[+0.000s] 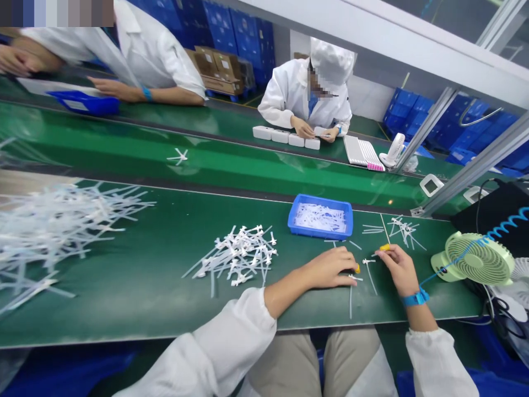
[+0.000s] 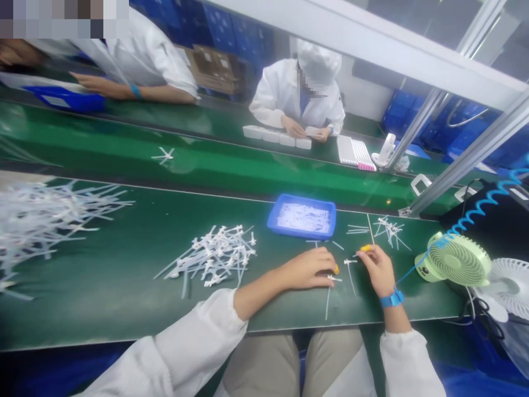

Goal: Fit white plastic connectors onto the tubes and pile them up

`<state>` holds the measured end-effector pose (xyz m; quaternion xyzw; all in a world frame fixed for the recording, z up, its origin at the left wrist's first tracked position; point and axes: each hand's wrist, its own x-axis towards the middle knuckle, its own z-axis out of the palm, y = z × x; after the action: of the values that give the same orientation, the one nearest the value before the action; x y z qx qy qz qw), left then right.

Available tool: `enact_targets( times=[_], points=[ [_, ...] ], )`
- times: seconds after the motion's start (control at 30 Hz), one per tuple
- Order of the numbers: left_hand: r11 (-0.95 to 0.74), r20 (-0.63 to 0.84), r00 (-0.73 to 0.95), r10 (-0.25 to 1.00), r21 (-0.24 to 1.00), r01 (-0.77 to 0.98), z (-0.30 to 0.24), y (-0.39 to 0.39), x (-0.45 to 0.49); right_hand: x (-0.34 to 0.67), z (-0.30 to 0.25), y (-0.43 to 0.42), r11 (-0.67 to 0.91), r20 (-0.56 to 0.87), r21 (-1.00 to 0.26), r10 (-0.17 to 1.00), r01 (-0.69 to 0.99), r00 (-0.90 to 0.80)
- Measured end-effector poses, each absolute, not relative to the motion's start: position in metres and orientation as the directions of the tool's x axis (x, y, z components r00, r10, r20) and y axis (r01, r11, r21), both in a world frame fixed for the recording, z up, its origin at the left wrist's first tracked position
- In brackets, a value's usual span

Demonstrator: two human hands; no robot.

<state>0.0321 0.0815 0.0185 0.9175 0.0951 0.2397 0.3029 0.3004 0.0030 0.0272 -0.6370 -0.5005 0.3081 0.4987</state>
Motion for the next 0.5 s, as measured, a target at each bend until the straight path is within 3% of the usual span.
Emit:
enact_targets(
  times=[0.2,0.37,0.5],
  points=[
    [-0.75,0.361,0.734,0.575,0.59,0.298,0.012,0.065,0.068,0.287,0.018,-0.01,0.002,0.097,-0.954,0.948,0.299,0.303],
    [-0.746,0.354,0.696,0.625,0.532,0.4,0.005,0.062,0.082,0.282,0.016,-0.011,0.001,0.151,-0.848,0.959,0.53,0.24],
    [-0.731,0.363,0.671,0.647,0.546,0.41,0.002,0.063,0.08,0.281,0.019,-0.013,0.009,0.162,-0.822,0.962,0.57,0.219]
  ],
)
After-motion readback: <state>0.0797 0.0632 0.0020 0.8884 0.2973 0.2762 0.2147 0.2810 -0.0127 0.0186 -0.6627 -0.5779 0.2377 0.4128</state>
